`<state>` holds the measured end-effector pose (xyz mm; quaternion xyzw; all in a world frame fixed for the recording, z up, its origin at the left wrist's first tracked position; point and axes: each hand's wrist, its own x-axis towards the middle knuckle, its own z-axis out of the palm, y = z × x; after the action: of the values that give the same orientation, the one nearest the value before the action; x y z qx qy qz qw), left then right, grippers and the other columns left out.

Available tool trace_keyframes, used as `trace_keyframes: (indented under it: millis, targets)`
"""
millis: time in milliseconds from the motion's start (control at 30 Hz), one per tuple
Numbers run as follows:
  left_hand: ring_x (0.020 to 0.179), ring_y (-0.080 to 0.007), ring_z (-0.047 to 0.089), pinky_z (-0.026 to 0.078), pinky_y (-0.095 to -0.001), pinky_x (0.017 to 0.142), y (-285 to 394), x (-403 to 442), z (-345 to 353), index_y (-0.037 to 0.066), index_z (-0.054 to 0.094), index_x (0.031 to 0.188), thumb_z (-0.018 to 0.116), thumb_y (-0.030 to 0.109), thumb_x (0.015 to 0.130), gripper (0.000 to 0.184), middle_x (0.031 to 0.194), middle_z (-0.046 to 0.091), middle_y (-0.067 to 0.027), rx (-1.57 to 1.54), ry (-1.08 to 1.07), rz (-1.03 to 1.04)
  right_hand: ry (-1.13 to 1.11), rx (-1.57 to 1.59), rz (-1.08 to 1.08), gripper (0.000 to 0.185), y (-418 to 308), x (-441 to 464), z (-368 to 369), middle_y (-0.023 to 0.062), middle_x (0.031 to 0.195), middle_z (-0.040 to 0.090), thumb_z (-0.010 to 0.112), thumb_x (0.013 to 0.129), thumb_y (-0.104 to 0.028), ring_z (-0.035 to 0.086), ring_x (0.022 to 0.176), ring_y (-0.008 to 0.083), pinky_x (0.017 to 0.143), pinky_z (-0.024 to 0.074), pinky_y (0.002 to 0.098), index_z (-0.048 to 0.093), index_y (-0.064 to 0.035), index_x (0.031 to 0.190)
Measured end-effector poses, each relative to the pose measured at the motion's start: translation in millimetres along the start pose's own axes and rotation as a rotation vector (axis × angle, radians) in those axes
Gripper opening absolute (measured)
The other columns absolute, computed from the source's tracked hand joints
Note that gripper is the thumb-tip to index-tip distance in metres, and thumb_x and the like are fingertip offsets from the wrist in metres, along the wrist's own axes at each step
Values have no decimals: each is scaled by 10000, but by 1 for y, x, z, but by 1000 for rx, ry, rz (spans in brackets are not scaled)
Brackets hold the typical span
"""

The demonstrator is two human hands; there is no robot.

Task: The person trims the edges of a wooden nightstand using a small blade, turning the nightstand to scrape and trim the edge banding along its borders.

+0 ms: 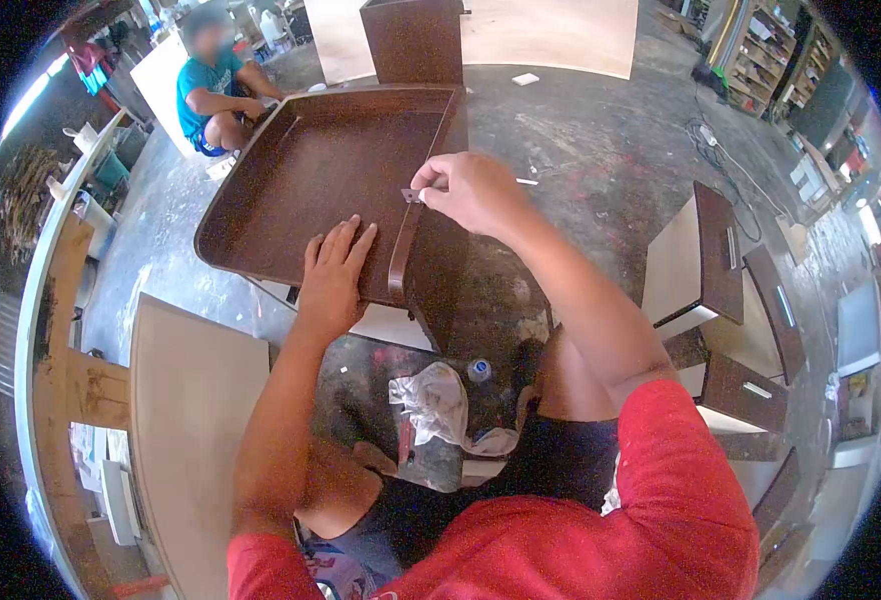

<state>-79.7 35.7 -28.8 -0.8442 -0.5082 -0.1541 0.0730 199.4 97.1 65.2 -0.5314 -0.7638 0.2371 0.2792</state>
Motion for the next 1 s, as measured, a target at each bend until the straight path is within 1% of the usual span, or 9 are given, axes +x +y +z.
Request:
trace_keyframes:
  millis: [100, 300, 433, 500, 600, 833, 900, 1000]
  targets:
    - [1614, -360, 394, 280, -589, 1328, 0, 1, -1, 173, 392, 1720, 935, 85, 707, 1152, 1764, 391, -149, -9, -6, -2, 23, -19, -52, 209, -3, -12, 5, 86, 1041, 858, 787, 987, -288, 815, 902, 277, 820, 616, 434, 835, -138, 1124]
    - [1608, -368, 401, 283, -587, 1323, -1, -1, 1, 164, 403, 1719, 927, 99, 725, 1125, 1751, 412, -156, -20, 10, 6, 51, 7, -96, 188, -20, -39, 17, 84, 1012, 859, 788, 992, -273, 819, 902, 284, 808, 617, 416, 831, -138, 1116]
    - [1605, -372, 404, 283, -596, 1321, -2, -4, 3, 162, 409, 1717, 920, 102, 737, 1107, 1744, 420, -156, -39, 32, 13, 83, 8, -127, 180, -28, -53, 23, 99, 977, 854, 789, 993, -265, 820, 869, 289, 787, 620, 414, 827, -128, 1103]
    - [1609, -364, 398, 279, -598, 1321, -2, -3, 2, 143, 410, 1718, 912, 113, 754, 1088, 1745, 418, -167, -32, 23, 15, 93, 5, -138, 177, -30, -56, 25, 112, 964, 850, 791, 992, -261, 820, 852, 297, 775, 622, 419, 824, -121, 1096]
    - [1614, -357, 389, 273, -599, 1324, -2, -3, 0, 135, 407, 1720, 908, 119, 762, 1081, 1748, 413, -172, -13, 7, 11, 82, 46, -118, 167, -33, -63, 28, 122, 956, 847, 793, 990, -250, 821, 840, 308, 763, 628, 423, 823, -117, 1086]
    - [1613, -354, 388, 270, -598, 1325, -2, -4, 0, 128, 410, 1718, 891, 100, 770, 1064, 1748, 412, -174, -30, 14, 15, 123, 12, -171, 148, -34, -65, 34, 128, 941, 842, 795, 984, -224, 823, 842, 310, 774, 634, 423, 821, -116, 1081]
    - [1607, -369, 402, 272, -590, 1325, -3, -4, 2, 147, 427, 1709, 889, 91, 761, 1056, 1745, 417, -171, -53, 33, 16, 140, 16, -156, 147, -40, -66, 32, 124, 936, 842, 794, 983, -224, 824, 847, 308, 781, 635, 420, 819, -115, 1078]
    - [1605, -379, 410, 275, -584, 1322, -4, -5, 5, 155, 437, 1703, 886, 87, 758, 1049, 1743, 423, -174, -55, 54, 13, 101, -31, -169, 142, -44, -75, 34, 112, 931, 843, 799, 976, -217, 823, 846, 307, 787, 635, 415, 815, -114, 1073]
